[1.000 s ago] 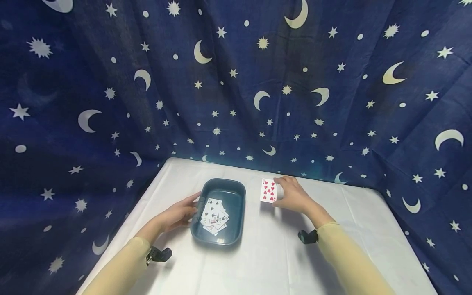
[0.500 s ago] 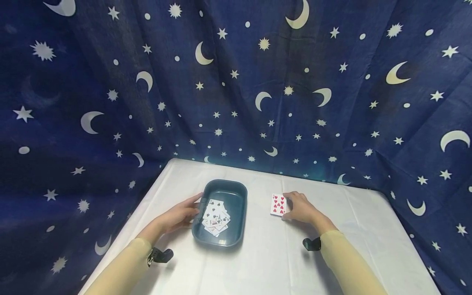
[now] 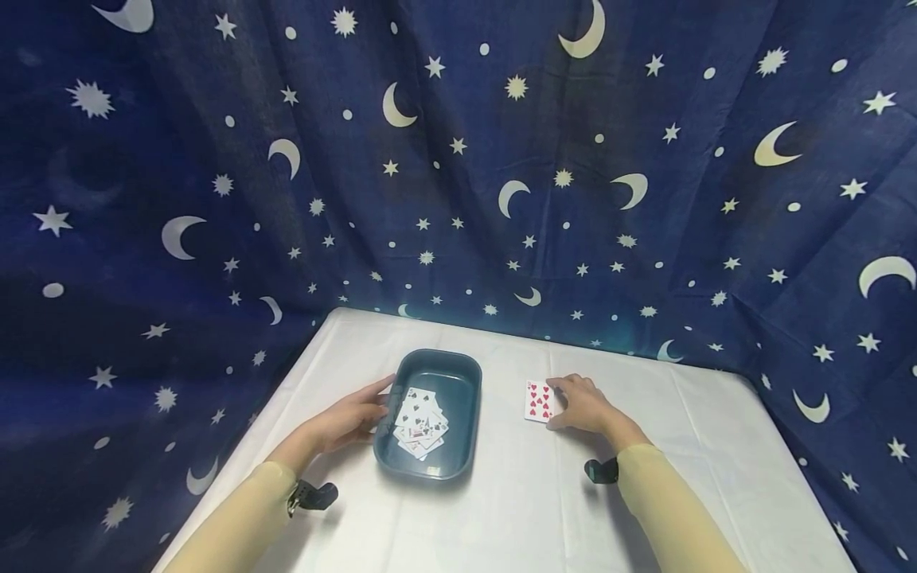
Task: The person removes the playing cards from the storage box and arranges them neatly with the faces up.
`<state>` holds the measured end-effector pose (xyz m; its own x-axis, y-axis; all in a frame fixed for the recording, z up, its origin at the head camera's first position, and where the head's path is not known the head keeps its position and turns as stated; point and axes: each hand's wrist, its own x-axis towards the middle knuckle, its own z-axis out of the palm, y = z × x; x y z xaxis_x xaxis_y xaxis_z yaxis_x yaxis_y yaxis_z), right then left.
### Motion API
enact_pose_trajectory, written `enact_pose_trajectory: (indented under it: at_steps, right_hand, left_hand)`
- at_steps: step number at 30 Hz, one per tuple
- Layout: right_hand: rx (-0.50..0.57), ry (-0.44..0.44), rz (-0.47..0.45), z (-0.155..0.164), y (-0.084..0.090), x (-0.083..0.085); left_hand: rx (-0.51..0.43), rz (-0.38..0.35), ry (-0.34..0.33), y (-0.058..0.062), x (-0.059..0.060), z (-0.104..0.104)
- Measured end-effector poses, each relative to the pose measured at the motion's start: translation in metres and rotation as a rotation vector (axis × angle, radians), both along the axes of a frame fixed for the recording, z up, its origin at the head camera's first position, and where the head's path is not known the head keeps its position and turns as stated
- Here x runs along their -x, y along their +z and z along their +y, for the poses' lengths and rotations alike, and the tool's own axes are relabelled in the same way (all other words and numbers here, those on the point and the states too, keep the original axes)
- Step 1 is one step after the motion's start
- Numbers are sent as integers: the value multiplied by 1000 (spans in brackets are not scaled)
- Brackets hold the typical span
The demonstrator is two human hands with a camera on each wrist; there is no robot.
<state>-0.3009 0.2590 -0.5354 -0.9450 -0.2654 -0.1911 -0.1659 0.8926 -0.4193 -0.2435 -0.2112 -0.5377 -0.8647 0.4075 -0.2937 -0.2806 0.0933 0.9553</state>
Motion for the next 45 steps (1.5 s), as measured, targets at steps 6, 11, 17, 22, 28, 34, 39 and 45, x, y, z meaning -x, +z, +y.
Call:
enact_pose_trajectory:
  at_steps: [6, 11, 17, 22, 28, 34, 39, 45]
  right_hand:
    - [-10, 4, -2, 1, -2, 1]
    - [-15, 2, -10, 1, -1, 1]
    - [-18, 2, -17, 1, -1, 2]
    - [-23, 10, -22, 0, 0, 2]
    - [-27, 6, -35, 0, 0, 2]
    - [-27, 2, -46, -1, 0, 2]
    - [-25, -7, -53, -2, 1, 1]
    - [-29, -7, -49, -3, 4, -1]
  left_hand:
    - [32, -1, 22, 0, 1, 2]
    - [39, -1, 26, -1, 2, 3]
    - [45, 1, 24, -2, 3, 3]
    - [41, 7, 22, -2, 2, 2]
    - [33, 6, 20, -4, 3, 2]
    - [28, 6, 20, -5, 2, 1]
    - [36, 9, 19, -3, 2, 2]
    - [32, 7, 20, -1, 1, 2]
